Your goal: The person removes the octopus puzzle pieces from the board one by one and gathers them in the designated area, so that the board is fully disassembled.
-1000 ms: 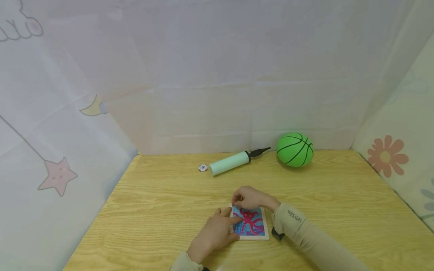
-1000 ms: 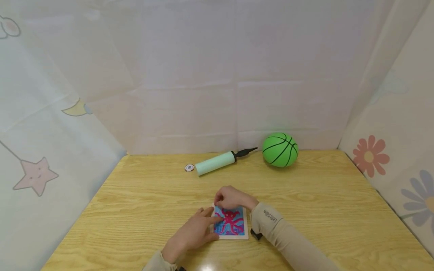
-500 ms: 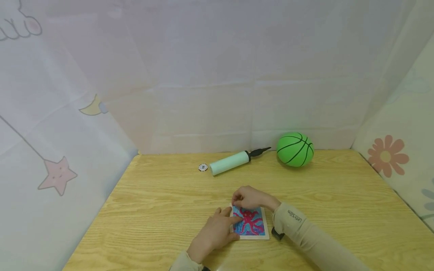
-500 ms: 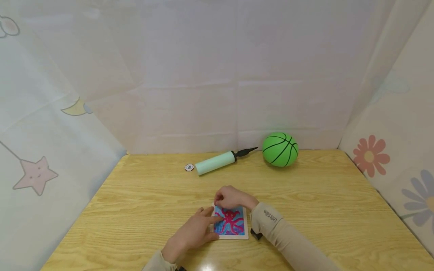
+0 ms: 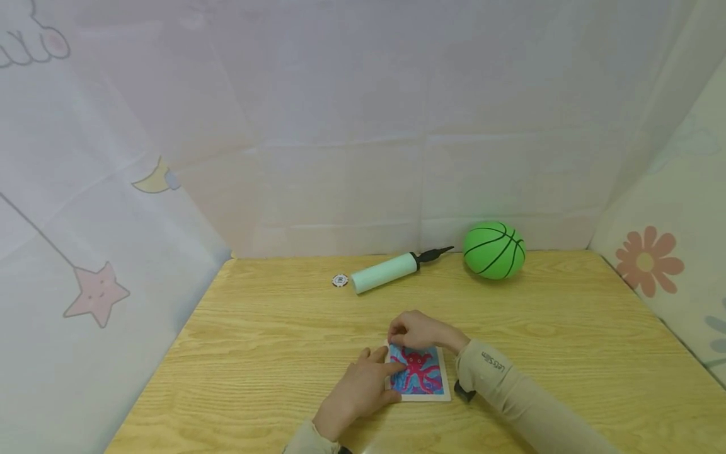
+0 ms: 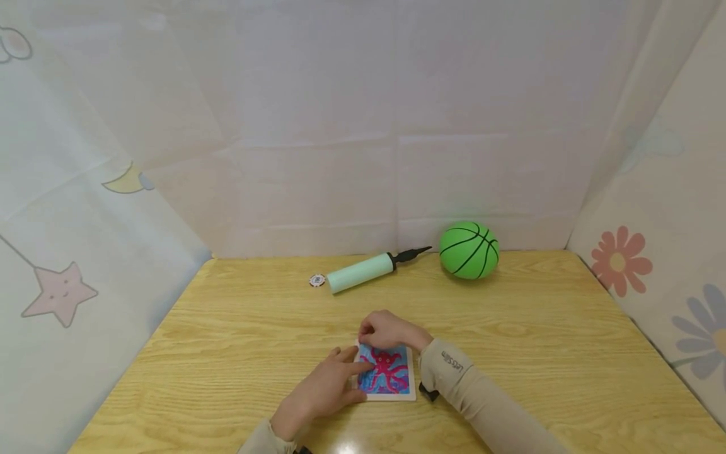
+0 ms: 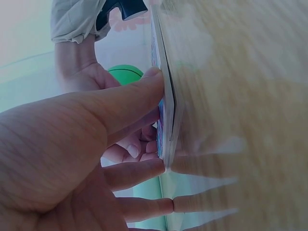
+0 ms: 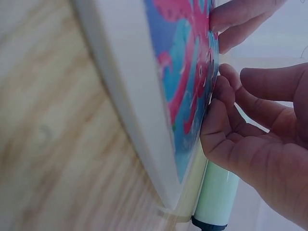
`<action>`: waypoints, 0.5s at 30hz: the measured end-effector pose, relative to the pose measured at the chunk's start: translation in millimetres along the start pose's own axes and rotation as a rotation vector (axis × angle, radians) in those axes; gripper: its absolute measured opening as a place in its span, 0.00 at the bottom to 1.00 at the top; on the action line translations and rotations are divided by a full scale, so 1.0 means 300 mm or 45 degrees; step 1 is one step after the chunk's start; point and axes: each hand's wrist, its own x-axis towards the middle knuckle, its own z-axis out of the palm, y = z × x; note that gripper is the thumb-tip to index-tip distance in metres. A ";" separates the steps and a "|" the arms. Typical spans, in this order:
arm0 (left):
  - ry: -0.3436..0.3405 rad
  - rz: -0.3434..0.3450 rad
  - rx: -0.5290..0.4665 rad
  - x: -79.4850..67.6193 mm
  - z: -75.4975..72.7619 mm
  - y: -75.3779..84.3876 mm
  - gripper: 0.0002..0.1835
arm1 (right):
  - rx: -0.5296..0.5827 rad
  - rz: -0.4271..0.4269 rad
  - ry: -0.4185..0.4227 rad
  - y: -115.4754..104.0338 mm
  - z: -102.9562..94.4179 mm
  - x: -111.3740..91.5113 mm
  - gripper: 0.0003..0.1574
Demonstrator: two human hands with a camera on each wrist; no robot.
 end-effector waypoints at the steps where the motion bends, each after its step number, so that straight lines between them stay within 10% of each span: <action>1: -0.003 -0.002 -0.001 0.000 0.000 0.000 0.27 | -0.005 -0.008 0.002 0.002 0.000 0.000 0.09; 15: -0.019 -0.026 -0.015 0.001 -0.001 0.003 0.27 | 0.117 -0.020 -0.002 0.021 -0.005 -0.006 0.09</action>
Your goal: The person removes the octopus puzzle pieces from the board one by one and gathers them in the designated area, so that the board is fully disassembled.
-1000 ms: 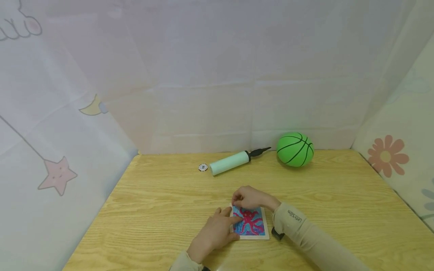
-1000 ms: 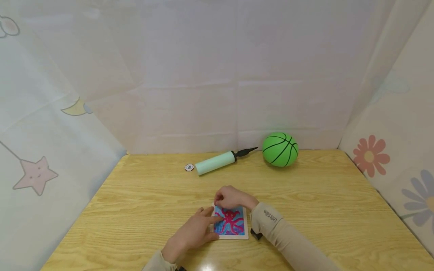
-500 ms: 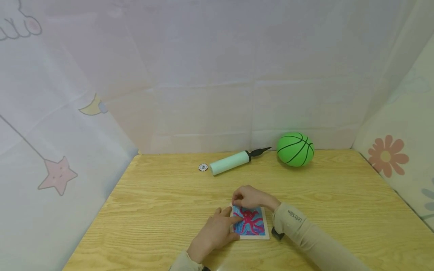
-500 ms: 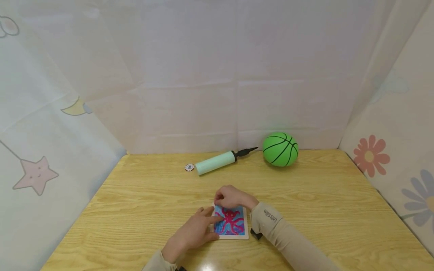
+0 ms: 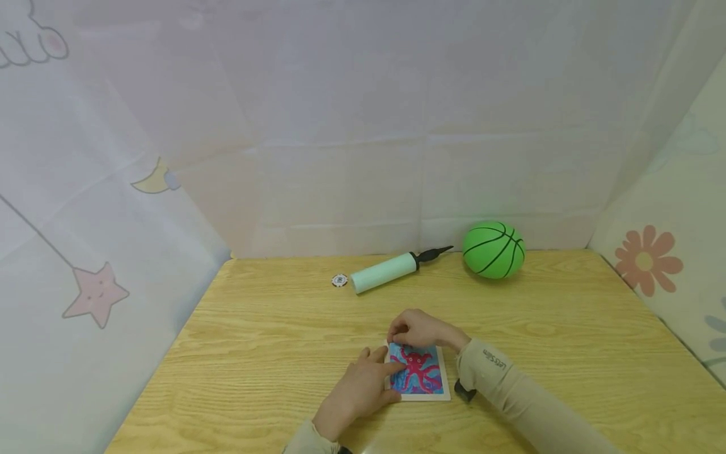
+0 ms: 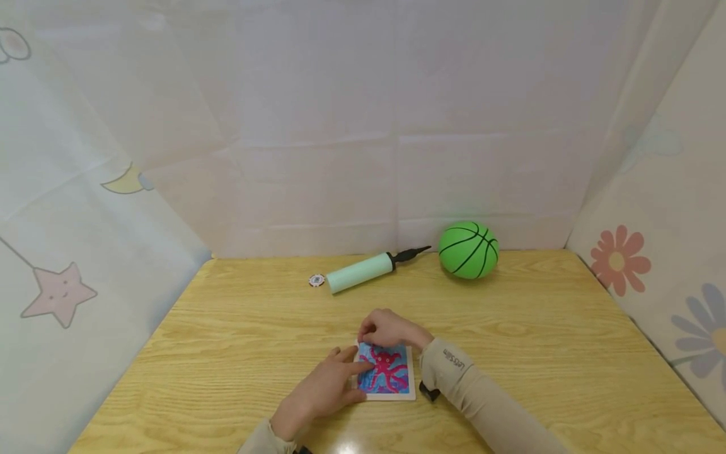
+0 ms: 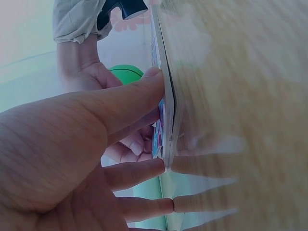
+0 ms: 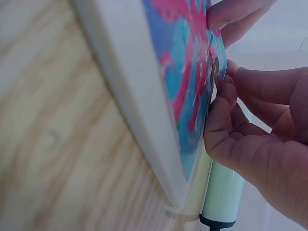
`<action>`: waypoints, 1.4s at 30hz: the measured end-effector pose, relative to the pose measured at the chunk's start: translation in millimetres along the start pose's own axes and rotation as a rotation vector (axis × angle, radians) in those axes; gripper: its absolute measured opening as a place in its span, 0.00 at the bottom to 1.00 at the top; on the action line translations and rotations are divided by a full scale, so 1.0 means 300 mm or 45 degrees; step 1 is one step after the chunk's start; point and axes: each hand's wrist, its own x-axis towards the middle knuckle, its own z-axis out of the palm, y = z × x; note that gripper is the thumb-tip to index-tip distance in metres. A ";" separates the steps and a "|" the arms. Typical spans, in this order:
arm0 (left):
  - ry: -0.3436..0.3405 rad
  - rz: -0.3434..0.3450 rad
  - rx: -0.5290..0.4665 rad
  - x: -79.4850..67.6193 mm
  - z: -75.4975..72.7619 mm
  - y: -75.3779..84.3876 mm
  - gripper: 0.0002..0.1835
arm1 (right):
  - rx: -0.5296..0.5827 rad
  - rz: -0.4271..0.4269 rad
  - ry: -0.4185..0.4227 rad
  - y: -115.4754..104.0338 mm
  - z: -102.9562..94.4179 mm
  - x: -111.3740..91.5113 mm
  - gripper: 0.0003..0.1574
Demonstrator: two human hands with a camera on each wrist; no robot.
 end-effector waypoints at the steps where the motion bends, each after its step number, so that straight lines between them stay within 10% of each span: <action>1: 0.000 0.000 -0.001 0.000 0.000 0.000 0.27 | 0.008 0.003 0.001 0.001 -0.001 0.000 0.09; 42: -0.003 -0.010 -0.022 -0.004 -0.010 0.006 0.27 | 0.378 0.017 -0.032 -0.002 -0.063 -0.043 0.08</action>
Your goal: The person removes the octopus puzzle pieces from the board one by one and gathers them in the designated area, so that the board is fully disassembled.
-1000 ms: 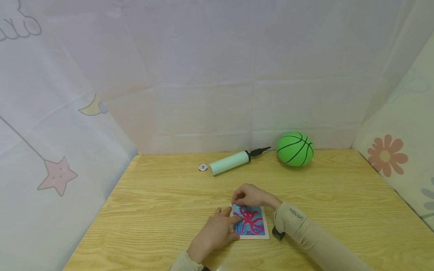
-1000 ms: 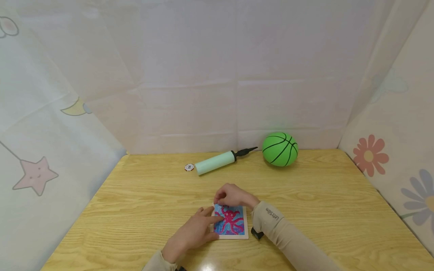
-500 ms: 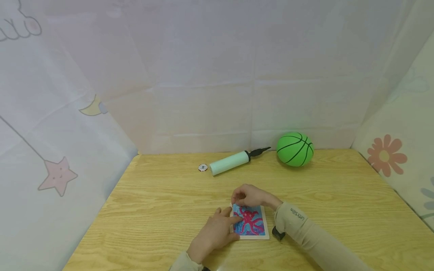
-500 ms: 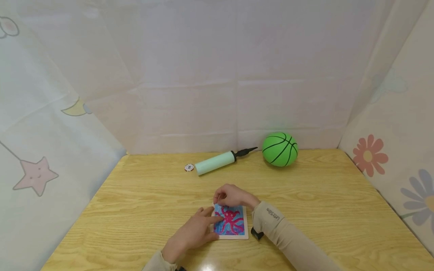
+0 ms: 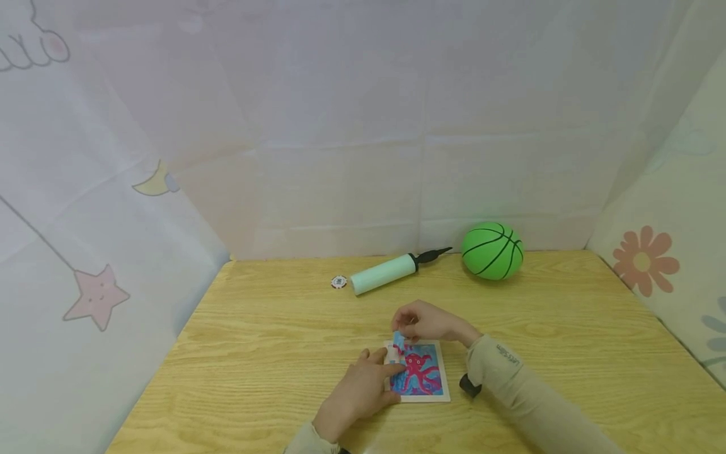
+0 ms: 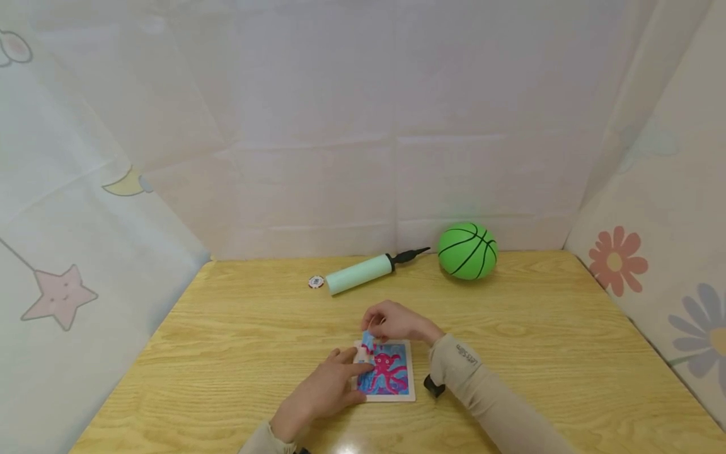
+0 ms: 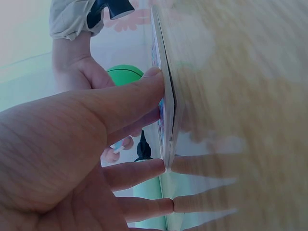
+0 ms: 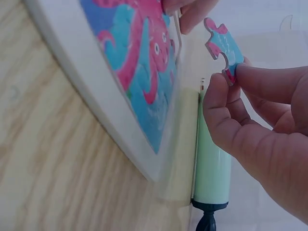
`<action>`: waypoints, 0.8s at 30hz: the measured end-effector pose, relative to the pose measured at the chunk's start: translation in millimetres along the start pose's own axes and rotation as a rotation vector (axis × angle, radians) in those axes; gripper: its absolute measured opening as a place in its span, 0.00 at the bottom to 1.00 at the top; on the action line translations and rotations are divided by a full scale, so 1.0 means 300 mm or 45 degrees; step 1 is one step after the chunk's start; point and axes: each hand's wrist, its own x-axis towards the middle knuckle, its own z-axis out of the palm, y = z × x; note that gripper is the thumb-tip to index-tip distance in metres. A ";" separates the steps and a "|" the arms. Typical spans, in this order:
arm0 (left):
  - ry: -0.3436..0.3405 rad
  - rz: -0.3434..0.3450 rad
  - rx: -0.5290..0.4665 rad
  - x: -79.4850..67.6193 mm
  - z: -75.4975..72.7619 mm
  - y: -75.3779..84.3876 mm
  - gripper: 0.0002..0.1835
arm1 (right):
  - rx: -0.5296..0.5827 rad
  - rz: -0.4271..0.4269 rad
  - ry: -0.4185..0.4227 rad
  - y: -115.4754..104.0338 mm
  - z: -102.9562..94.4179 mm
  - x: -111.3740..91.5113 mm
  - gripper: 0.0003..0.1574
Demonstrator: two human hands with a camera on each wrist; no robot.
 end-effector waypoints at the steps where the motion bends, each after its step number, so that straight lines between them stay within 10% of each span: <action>1: -0.002 -0.003 -0.004 0.000 -0.001 0.000 0.27 | 0.005 0.000 0.004 0.001 -0.006 -0.004 0.08; 24: -0.021 -0.024 -0.028 -0.004 -0.002 0.005 0.26 | -0.024 0.001 0.077 0.040 -0.158 -0.176 0.08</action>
